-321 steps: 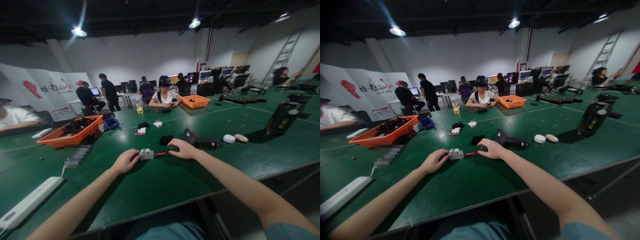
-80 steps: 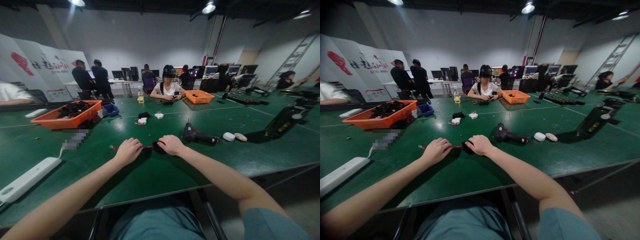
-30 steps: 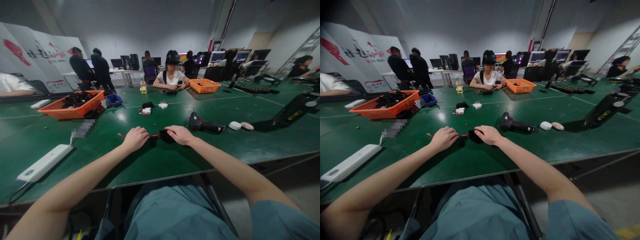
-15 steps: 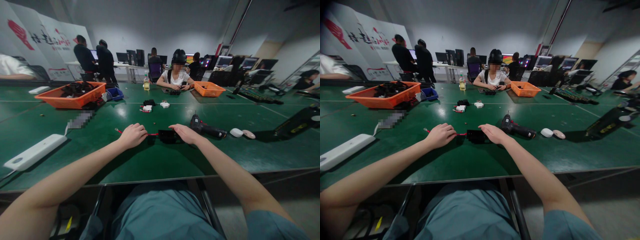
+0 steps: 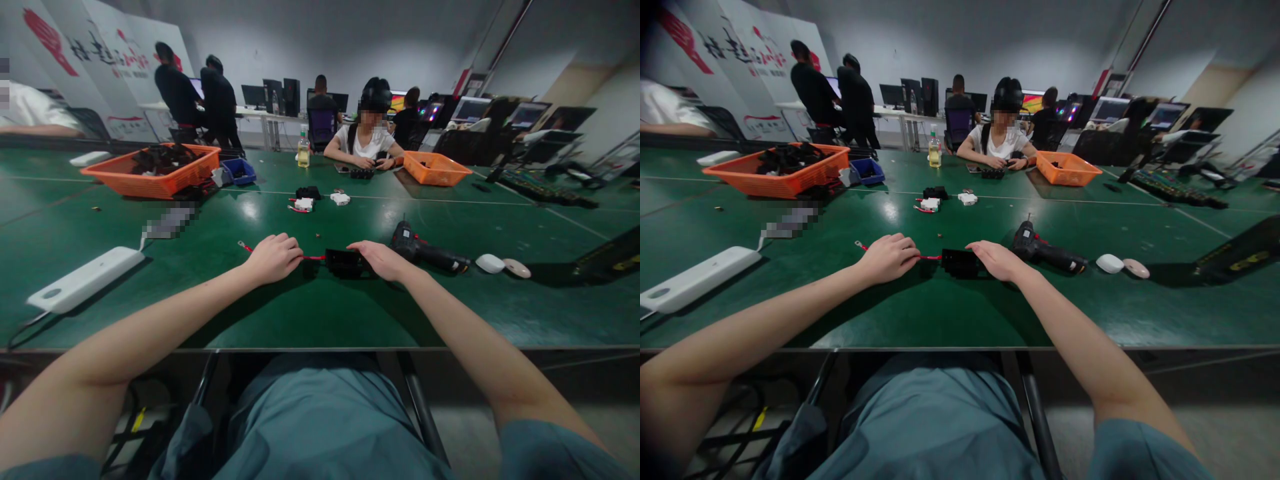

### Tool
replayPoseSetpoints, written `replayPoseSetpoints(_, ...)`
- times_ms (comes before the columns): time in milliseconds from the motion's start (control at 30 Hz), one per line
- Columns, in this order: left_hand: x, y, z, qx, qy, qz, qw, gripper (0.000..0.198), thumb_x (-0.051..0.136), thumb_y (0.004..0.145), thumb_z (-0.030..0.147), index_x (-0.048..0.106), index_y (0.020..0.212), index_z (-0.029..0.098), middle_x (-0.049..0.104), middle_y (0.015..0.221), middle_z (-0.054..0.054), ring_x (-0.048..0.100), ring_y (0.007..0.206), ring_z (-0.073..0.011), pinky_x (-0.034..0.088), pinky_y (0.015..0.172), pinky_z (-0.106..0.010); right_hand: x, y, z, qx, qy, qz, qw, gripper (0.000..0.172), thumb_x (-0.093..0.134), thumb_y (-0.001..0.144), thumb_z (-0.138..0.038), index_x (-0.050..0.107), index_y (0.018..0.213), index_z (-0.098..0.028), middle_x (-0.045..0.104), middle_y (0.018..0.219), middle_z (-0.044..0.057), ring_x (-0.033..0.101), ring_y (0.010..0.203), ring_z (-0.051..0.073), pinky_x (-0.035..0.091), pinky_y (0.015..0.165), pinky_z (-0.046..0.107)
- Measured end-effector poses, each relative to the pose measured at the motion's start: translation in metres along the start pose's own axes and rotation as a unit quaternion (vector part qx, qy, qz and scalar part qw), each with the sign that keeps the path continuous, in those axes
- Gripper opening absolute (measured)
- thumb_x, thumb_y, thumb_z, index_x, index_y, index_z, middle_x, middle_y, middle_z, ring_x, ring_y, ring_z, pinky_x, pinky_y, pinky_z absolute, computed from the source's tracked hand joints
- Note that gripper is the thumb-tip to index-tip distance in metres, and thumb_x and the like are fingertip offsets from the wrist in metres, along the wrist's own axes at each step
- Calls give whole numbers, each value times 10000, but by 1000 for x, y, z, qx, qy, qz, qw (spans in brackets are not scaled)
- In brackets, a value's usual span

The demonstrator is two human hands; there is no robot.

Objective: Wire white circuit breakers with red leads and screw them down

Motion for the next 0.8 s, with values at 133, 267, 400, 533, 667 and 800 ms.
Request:
replayPoseSetpoints(133, -3, 0, 1, 1, 12, 4, 1000, 337, 420, 997, 356, 720, 1010, 203, 653, 981, -86, 556, 911, -215, 424, 730, -353, -15, -3, -20, -77, -21, 90, 993, 447, 323, 1039, -447, 579, 1304, -194, 603, 1270, 123, 557, 1210, 250, 435, 1068, 452)
replayPoseSetpoints(267, -5, 0, 2, 2, 16, 12, 1000, 327, 428, 996, 348, 721, 996, 204, 658, 962, -83, 557, 897, -210, 411, 714, -346, -31, -15, -58, -149, -21, 200, 968, 321, 428, 1009, -357, 585, 1245, -207, 601, 1217, 119, 560, 1168, 251, 471, 1028, 457)
replayPoseSetpoints(400, -4, -1, 2, 3, 12, 17, 1000, 323, 435, 993, 350, 723, 987, 205, 657, 959, -85, 557, 895, -213, 404, 714, -347, -21, -20, -84, -178, -31, 187, 966, 281, 453, 987, -322, 604, 1198, -214, 614, 1185, 117, 562, 1159, 261, 469, 1031, 472)
replayPoseSetpoints(533, -2, -1, 1, 0, 3, 13, 1000, 317, 439, 988, 341, 724, 986, 203, 654, 962, -88, 554, 905, -219, 403, 716, -348, -11, -14, -77, -170, -34, 164, 971, 256, 476, 972, -319, 623, 1156, -220, 620, 1155, 112, 574, 1130, 260, 480, 1019, 469)
replayPoseSetpoints(667, -1, -1, 1, 2, 2, 7, 1000, 336, 421, 993, 344, 722, 998, 195, 652, 974, -94, 553, 917, -224, 407, 729, -358, -17, -10, -65, -158, -34, 184, 970, 239, 471, 969, -308, 638, 1108, -211, 626, 1110, 115, 586, 1090, 246, 493, 1000, 435)
replayPoseSetpoints(800, -2, -1, 1, -3, 4, 9, 1000, 343, 417, 994, 350, 724, 994, 197, 650, 970, -98, 554, 910, -222, 406, 730, -360, -12, -26, -102, -163, -24, 165, 972, 227, 468, 950, -285, 668, 1028, -212, 666, 1078, 126, 613, 1060, 263, 502, 979, 444)
Point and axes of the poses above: each hand's wrist, its own y-axis towards the middle knuckle, its own x-axis out of the palm, z = x × y, the point moved 9 cm from there along y, towards the middle knuckle
